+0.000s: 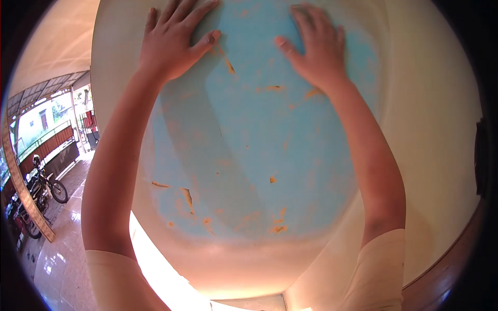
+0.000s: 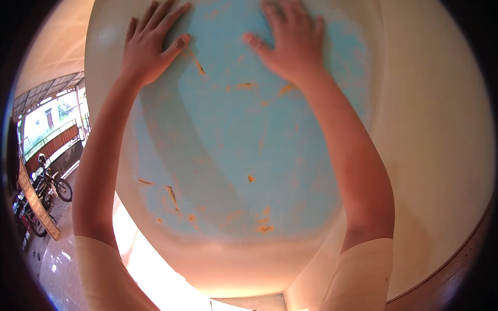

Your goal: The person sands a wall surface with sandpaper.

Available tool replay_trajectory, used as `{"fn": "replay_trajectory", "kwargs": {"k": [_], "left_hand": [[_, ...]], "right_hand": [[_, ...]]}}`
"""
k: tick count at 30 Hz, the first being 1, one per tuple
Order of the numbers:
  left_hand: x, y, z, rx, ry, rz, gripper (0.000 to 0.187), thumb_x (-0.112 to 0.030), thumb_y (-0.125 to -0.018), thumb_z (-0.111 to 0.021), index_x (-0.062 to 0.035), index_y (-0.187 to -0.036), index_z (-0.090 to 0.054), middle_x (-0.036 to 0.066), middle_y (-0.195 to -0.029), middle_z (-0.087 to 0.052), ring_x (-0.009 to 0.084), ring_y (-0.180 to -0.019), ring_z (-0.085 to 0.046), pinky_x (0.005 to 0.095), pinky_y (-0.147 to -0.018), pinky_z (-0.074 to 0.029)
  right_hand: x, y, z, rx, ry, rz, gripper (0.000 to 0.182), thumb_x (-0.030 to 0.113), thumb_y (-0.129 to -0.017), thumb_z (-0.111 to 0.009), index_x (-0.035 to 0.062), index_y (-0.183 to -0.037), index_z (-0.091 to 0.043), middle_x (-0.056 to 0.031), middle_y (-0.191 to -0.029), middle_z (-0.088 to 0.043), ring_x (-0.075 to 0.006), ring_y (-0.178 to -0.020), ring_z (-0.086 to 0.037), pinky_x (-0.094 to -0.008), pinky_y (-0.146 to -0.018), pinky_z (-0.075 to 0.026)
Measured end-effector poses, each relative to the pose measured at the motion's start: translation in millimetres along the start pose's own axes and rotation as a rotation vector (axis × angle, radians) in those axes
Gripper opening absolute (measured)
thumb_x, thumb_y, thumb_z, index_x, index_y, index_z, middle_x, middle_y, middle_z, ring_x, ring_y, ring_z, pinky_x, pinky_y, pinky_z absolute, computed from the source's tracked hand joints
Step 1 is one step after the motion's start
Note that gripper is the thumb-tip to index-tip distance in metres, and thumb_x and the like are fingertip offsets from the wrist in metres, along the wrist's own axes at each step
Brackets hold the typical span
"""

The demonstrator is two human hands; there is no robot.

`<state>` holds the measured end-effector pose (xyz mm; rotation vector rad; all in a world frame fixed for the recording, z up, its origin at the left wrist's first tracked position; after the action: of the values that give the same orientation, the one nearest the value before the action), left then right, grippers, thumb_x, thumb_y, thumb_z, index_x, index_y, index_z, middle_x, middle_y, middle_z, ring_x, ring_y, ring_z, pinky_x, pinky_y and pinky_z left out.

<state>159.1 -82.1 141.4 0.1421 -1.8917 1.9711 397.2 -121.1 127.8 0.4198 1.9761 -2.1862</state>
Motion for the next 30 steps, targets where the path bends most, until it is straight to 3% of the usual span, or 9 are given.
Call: {"fn": "replay_trajectory", "kwargs": {"k": [5,9,11,14,18,20,27,28,30], "left_hand": [[0,0,1,0.014,-0.012,0.013,0.072,-0.050,-0.095,-0.056,-0.0240,-0.158,-0.034,0.007,-0.169,-0.017,0.0304,-0.156,-0.009,0.0538,-0.126,-0.005],[1,1,2,-0.013,0.010,-0.009,0.071,-0.050,-0.095,-0.056,-0.0230,-0.157,-0.035,0.008,-0.169,-0.018,0.0312,-0.156,-0.009,0.0547,-0.126,-0.005],[-2,-1,4,0.020,0.009,0.027,0.071,-0.049,-0.095,-0.056,-0.0222,-0.157,-0.035,0.008,-0.169,-0.018,0.0307,-0.156,-0.009,0.0542,-0.126,-0.006],[-5,1,9,0.029,0.019,0.038,0.071,-0.049,-0.095,-0.055,-0.0221,-0.157,-0.035,0.007,-0.169,-0.017,0.0297,-0.156,-0.010,0.0530,-0.126,-0.006],[-4,4,6,-0.020,-0.007,0.029,0.070,-0.049,-0.096,-0.055,-0.0227,-0.157,-0.035,0.007,-0.169,-0.018,0.0290,-0.156,-0.010,0.0520,-0.126,-0.006],[1,2,2,-0.022,-0.020,0.005,0.070,-0.048,-0.096,-0.055,-0.0225,-0.157,-0.035,0.008,-0.169,-0.018,0.0294,-0.156,-0.010,0.0523,-0.126,-0.007],[4,2,4,-0.002,0.027,0.036,0.068,-0.047,-0.096,-0.054,-0.0222,-0.157,-0.036,0.008,-0.168,-0.019,0.0297,-0.156,-0.011,0.0519,-0.126,-0.007],[6,3,2,-0.013,0.029,0.017,0.068,-0.047,-0.096,-0.054,-0.0221,-0.157,-0.036,0.007,-0.168,-0.020,0.0298,-0.156,-0.012,0.0518,-0.126,-0.007],[6,2,4,-0.020,0.031,0.004,0.067,-0.048,-0.096,-0.054,-0.0220,-0.156,-0.037,0.007,-0.168,-0.020,0.0299,-0.156,-0.012,0.0517,-0.126,-0.007]], "right_hand": [[4,3,-4,0.088,-0.039,0.315,0.074,0.056,-0.095,-0.056,0.0123,-0.152,-0.038,-0.0123,-0.159,-0.032,-0.0322,-0.151,-0.022,-0.0653,-0.120,-0.011],[-27,-17,-9,-0.058,-0.015,-0.084,0.073,0.054,-0.097,-0.055,0.0114,-0.153,-0.038,-0.0111,-0.162,-0.029,-0.0317,-0.151,-0.023,-0.0616,-0.122,-0.013],[11,2,-9,0.001,0.013,-0.048,0.071,0.053,-0.099,-0.053,0.0110,-0.154,-0.037,-0.0119,-0.162,-0.029,-0.0324,-0.152,-0.022,-0.0593,-0.122,-0.013],[54,27,-14,-0.065,-0.168,0.405,0.069,0.061,-0.093,-0.056,0.0312,-0.153,-0.041,-0.0012,-0.159,-0.036,-0.0234,-0.150,-0.026,-0.0640,-0.120,-0.015],[-15,-17,-7,-0.303,0.120,0.224,0.058,0.050,-0.093,-0.063,0.0304,-0.146,-0.051,-0.0019,-0.150,-0.049,-0.0245,-0.141,-0.042,-0.0562,-0.117,-0.030],[-48,-33,-16,-0.100,-0.001,-0.213,0.071,0.053,-0.099,-0.052,0.0117,-0.155,-0.036,-0.0129,-0.162,-0.029,-0.0333,-0.152,-0.020,-0.0586,-0.123,-0.014],[23,-18,-19,-0.031,0.124,0.225,0.070,0.056,-0.101,-0.046,0.0152,-0.157,-0.033,-0.0107,-0.164,-0.027,-0.0312,-0.153,-0.021,-0.0577,-0.124,-0.013],[8,-25,-18,-0.033,0.128,0.218,0.070,0.056,-0.101,-0.046,0.0152,-0.157,-0.033,-0.0107,-0.164,-0.027,-0.0312,-0.153,-0.021,-0.0577,-0.124,-0.013],[-41,-48,-6,-0.061,0.072,-0.222,0.070,0.056,-0.101,-0.045,0.0159,-0.157,-0.033,-0.0091,-0.164,-0.027,-0.0317,-0.153,-0.020,-0.0591,-0.123,-0.014]]}}
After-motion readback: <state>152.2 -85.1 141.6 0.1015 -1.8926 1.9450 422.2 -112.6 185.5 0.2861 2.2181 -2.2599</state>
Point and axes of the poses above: each hand's wrist, its own y-axis away from the middle knuckle, its own z-axis out of the back of the hand, x = y × z, the point moved 6 cm from there along -y, towards the middle knuckle
